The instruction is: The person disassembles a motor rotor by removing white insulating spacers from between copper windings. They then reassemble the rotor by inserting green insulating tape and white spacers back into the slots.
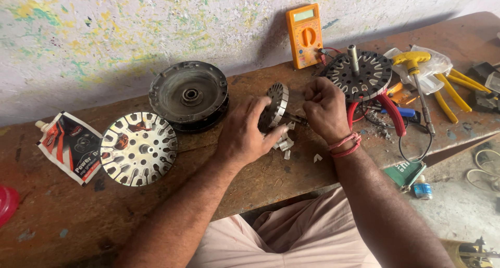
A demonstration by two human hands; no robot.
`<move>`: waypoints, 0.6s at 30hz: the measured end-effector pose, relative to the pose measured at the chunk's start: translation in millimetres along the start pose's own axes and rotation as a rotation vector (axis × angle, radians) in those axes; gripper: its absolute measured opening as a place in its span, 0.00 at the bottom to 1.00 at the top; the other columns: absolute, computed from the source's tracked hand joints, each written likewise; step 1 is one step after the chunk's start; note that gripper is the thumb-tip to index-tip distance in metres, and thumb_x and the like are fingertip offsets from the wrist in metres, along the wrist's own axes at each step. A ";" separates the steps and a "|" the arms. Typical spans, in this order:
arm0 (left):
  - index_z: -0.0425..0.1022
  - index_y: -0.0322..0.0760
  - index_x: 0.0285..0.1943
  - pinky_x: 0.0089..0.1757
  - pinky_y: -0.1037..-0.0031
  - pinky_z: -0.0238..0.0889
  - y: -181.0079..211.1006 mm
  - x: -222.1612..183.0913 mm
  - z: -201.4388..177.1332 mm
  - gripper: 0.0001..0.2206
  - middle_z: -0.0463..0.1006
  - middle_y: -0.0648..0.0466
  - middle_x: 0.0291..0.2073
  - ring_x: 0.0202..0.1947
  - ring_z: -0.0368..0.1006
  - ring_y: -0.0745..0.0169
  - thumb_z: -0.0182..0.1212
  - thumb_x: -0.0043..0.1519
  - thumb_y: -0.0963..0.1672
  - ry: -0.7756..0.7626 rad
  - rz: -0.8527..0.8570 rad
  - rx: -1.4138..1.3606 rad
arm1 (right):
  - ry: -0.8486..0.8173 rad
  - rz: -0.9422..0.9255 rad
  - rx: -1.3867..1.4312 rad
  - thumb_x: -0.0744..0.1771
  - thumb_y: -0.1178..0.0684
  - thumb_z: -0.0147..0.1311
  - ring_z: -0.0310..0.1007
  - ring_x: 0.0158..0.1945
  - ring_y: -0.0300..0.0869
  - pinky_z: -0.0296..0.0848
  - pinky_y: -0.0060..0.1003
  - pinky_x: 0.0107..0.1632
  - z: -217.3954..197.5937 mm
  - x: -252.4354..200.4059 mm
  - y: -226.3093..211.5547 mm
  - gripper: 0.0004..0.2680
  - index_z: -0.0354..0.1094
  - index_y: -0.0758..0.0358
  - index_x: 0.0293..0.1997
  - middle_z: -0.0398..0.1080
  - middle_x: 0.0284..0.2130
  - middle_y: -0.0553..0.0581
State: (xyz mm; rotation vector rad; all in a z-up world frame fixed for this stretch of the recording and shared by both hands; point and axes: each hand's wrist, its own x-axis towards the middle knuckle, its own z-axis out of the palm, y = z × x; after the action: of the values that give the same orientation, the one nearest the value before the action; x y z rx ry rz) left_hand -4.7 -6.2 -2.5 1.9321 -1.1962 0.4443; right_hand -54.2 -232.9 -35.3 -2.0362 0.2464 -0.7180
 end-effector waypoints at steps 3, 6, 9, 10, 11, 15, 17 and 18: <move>0.73 0.32 0.43 0.30 0.66 0.74 -5.9 -2.7 10.1 0.14 0.79 0.46 0.32 0.29 0.78 0.57 0.73 0.61 0.46 0.010 -0.060 0.096 | 0.040 -0.080 0.059 0.61 0.66 0.48 0.64 0.32 0.32 0.67 0.27 0.36 -1.5 -4.1 -10.1 0.05 0.65 0.66 0.35 0.71 0.32 0.50; 0.74 0.33 0.40 0.24 0.72 0.72 -18.1 -5.4 15.8 0.09 0.79 0.50 0.28 0.24 0.77 0.63 0.68 0.65 0.43 0.151 -0.073 0.067 | -0.115 0.012 0.266 0.68 0.57 0.56 0.66 0.34 0.31 0.68 0.29 0.37 -2.4 -6.5 -22.7 0.04 0.66 0.65 0.41 0.69 0.31 0.49; 0.74 0.33 0.37 0.22 0.74 0.70 -27.7 -7.8 20.6 0.08 0.79 0.51 0.27 0.22 0.77 0.65 0.66 0.65 0.43 0.262 -0.175 -0.027 | -0.174 0.081 0.355 0.71 0.47 0.52 0.67 0.31 0.33 0.67 0.30 0.35 -2.7 -8.3 -32.3 0.10 0.70 0.65 0.46 0.71 0.30 0.50; 0.74 0.33 0.38 0.22 0.74 0.70 -29.7 -7.4 22.3 0.07 0.80 0.52 0.26 0.22 0.77 0.66 0.65 0.66 0.43 0.282 -0.196 -0.060 | -0.219 0.061 0.428 0.71 0.45 0.52 0.68 0.32 0.34 0.68 0.30 0.36 -3.6 -7.7 -34.3 0.12 0.70 0.65 0.48 0.71 0.30 0.51; 0.75 0.34 0.38 0.23 0.74 0.71 -31.4 -6.5 24.1 0.07 0.80 0.53 0.26 0.23 0.78 0.67 0.64 0.67 0.43 0.303 -0.217 -0.092 | -0.265 0.039 0.501 0.71 0.43 0.52 0.69 0.32 0.35 0.69 0.31 0.36 -4.6 -7.1 -35.5 0.14 0.70 0.66 0.50 0.71 0.31 0.52; 0.77 0.34 0.36 0.24 0.70 0.69 -34.0 -0.9 32.9 0.11 0.81 0.52 0.24 0.21 0.76 0.65 0.67 0.65 0.47 0.322 -0.488 -0.189 | -0.395 0.073 0.587 0.67 0.46 0.58 0.78 0.39 0.38 0.76 0.32 0.41 -4.2 -12.1 -37.0 0.17 0.64 0.66 0.58 0.75 0.41 0.56; 0.78 0.32 0.34 0.25 0.68 0.67 -36.2 2.2 35.0 0.14 0.81 0.49 0.24 0.22 0.73 0.62 0.68 0.65 0.48 0.321 -0.574 -0.281 | -0.394 0.035 0.606 0.67 0.51 0.61 0.77 0.49 0.40 0.76 0.35 0.51 -4.4 -12.2 -37.5 0.19 0.61 0.68 0.61 0.73 0.47 0.58; 0.78 0.31 0.39 0.30 0.67 0.71 -37.5 2.7 35.7 0.14 0.83 0.48 0.30 0.28 0.76 0.61 0.66 0.64 0.49 0.277 -0.591 -0.350 | -0.398 0.016 0.616 0.67 0.53 0.62 0.76 0.53 0.41 0.77 0.36 0.56 -4.0 -11.5 -37.9 0.20 0.60 0.68 0.63 0.73 0.51 0.60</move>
State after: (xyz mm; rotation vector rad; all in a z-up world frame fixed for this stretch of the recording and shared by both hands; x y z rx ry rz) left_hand 25.1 -27.0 -39.5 1.7399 -0.4507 0.1612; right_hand -69.8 -210.0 -6.7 -1.5337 -0.1748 -0.3068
